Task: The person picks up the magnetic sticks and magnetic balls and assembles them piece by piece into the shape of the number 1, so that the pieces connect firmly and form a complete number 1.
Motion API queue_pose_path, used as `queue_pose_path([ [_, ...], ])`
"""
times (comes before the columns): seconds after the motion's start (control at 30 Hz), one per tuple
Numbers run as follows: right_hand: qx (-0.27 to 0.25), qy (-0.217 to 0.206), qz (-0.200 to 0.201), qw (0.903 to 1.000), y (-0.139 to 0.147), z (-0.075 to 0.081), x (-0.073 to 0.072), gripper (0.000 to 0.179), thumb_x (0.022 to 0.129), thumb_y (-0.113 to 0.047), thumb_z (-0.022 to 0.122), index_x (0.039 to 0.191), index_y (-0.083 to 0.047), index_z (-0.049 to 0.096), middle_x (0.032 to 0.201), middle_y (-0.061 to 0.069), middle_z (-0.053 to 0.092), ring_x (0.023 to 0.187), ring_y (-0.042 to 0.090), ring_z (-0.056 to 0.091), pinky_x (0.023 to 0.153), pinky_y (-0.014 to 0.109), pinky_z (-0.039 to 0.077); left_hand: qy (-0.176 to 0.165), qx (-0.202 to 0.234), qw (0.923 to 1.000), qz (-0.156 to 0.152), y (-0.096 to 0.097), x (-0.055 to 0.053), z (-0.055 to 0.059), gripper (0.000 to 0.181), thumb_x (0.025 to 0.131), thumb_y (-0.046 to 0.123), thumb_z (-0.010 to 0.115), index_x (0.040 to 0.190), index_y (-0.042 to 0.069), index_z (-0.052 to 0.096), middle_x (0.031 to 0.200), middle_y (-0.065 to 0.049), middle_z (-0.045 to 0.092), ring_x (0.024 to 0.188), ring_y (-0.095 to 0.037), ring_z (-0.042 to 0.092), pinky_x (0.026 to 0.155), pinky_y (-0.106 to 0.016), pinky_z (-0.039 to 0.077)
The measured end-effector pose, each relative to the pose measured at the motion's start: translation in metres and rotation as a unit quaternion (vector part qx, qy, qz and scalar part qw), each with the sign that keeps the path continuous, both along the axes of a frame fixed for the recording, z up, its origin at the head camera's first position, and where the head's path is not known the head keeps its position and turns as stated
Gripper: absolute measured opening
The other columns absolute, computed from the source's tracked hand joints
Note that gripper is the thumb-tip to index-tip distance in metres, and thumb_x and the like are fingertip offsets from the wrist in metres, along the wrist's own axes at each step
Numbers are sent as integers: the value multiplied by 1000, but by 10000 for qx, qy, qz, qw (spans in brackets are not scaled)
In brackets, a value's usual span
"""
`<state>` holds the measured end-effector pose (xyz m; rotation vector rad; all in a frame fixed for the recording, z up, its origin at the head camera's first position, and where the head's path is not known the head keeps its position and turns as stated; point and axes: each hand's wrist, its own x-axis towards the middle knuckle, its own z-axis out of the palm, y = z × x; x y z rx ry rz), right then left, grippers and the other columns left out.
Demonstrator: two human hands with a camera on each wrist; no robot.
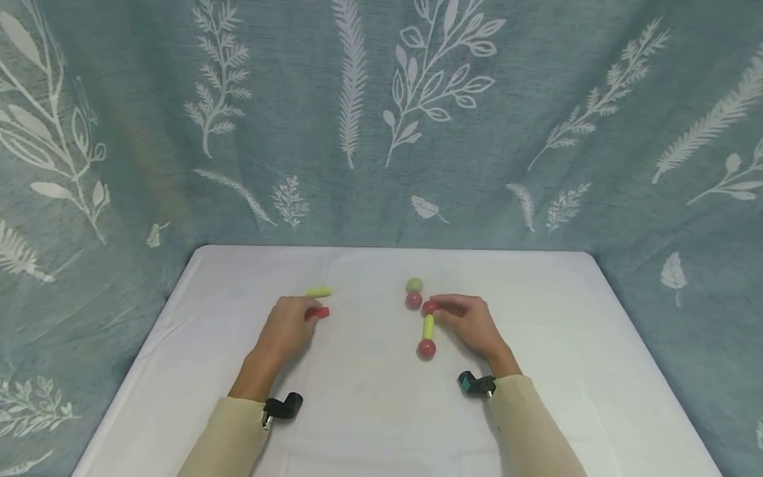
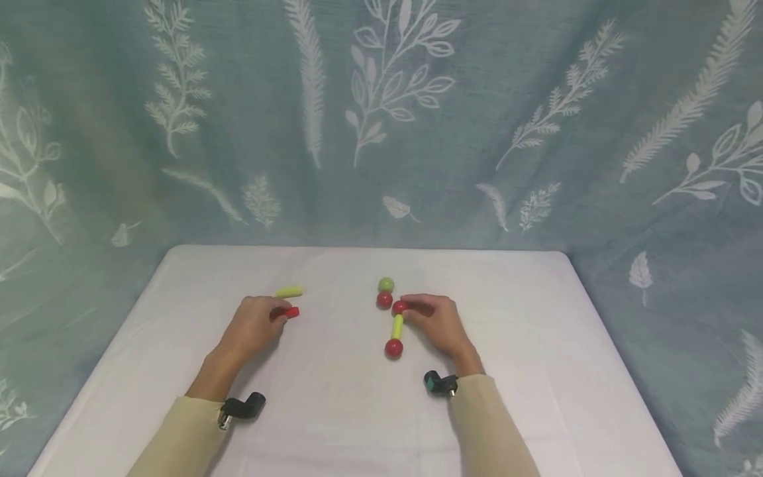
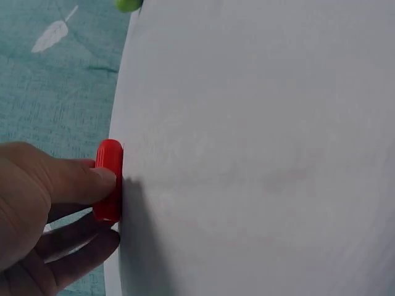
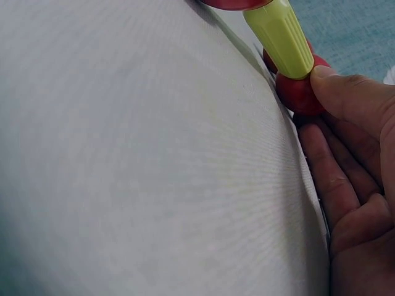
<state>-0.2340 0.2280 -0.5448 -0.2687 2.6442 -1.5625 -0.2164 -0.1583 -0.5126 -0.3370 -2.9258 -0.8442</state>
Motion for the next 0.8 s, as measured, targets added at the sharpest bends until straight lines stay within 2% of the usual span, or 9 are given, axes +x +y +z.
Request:
queue_pose_path([
  [0.1, 56, -38, 96, 9999, -7, 0, -2, 32, 99, -19, 82, 131, -24, 80, 132, -3, 80, 139, 25, 67, 118, 52, 52, -48, 141, 9995, 268, -4, 6, -1, 17, 95, -6, 76, 110, 0, 82, 101, -15, 81, 94, -31, 72, 88, -52, 62],
  [0.2, 146, -40, 64, 9999, -9, 1, -1, 32, 100, -19, 81, 131, -23, 80, 133, -2, 79, 139, 26, 67, 119, 52, 52, -77, 279, 9989, 371, -2, 9, -1, 17, 95, -7, 75, 108, 0, 82, 98, -15, 81, 89, -28, 71, 85, -50, 62],
  [0.37, 146, -53, -91, 9998, -3, 4, 5, 32, 100, -18, 80, 132, -21, 79, 134, 0, 79, 138, 26, 67, 119, 51, 52, -142, 559, 9974, 436, 14, 13, -2, 20, 96, -5, 76, 116, -1, 80, 107, -16, 81, 98, -29, 73, 91, -49, 63],
  [0.47, 119, -57, -97, 9999, 0, 3, 8, 33, 100, -17, 80, 133, -20, 79, 135, 2, 79, 138, 26, 68, 118, 51, 53, -157, 871, 9946, 536, 26, 19, 1, 23, 95, -2, 78, 119, -1, 80, 112, -17, 82, 102, -30, 74, 93, -49, 64],
  [0.6, 53, -20, -45, 10000, -1, 3, 8, 33, 100, -15, 80, 133, -17, 79, 135, 4, 78, 137, 28, 68, 118, 51, 53, -353, 1507, 9855, 699, 43, 33, 4, 22, 93, 0, 82, 115, 2, 82, 106, -12, 83, 94, -24, 75, 87, -44, 65],
  [0.8, 50, -18, 12, 10000, -7, 2, 4, 34, 99, -14, 80, 133, -15, 79, 137, 6, 78, 137, 30, 69, 118, 50, 53, -907, 2436, 9634, 659, 72, 60, 7, 15, 92, 5, 82, 107, 4, 82, 95, -6, 83, 86, -16, 78, 81, -37, 66],
])
